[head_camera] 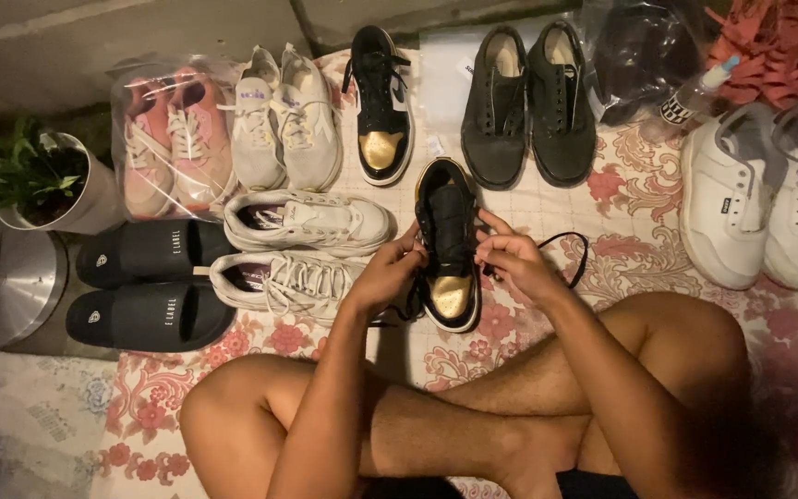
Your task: The person sits cross-legged on a rug and laces a black and gold sneaker. They thread the laces through the eyelets and tie them, handling the shoe and laces by hand.
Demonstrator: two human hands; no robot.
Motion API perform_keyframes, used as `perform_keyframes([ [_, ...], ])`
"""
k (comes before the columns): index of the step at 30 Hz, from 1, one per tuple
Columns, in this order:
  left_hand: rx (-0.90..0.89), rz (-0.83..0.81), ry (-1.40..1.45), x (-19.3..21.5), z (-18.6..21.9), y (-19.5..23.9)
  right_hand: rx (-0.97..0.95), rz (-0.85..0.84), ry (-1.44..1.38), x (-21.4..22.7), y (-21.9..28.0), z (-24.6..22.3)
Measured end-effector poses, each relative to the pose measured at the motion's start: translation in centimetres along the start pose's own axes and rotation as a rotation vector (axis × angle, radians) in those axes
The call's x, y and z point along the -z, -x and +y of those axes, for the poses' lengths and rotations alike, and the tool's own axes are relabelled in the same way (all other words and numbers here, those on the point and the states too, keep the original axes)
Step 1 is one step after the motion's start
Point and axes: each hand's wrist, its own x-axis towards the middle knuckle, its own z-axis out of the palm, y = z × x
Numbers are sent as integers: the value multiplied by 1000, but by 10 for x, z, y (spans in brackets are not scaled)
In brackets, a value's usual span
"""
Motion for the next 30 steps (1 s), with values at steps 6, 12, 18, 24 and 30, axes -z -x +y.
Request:
perform_keyframes([
  [6, 19, 3, -3, 0, 8, 2, 3, -140, 497, 0, 5, -24],
  [12, 49, 51, -9, -2, 16, 6, 119, -186, 856, -7, 19, -51],
  [18, 38, 97, -37, -4, 4, 3, 188, -143, 911, -9, 31, -54],
  [24, 42, 50, -319, 9, -17, -3, 285, -95, 852, -5, 40, -63],
  [30, 109, 47, -226, 1, 33, 24, -95, -324, 1169, 13, 50, -61],
])
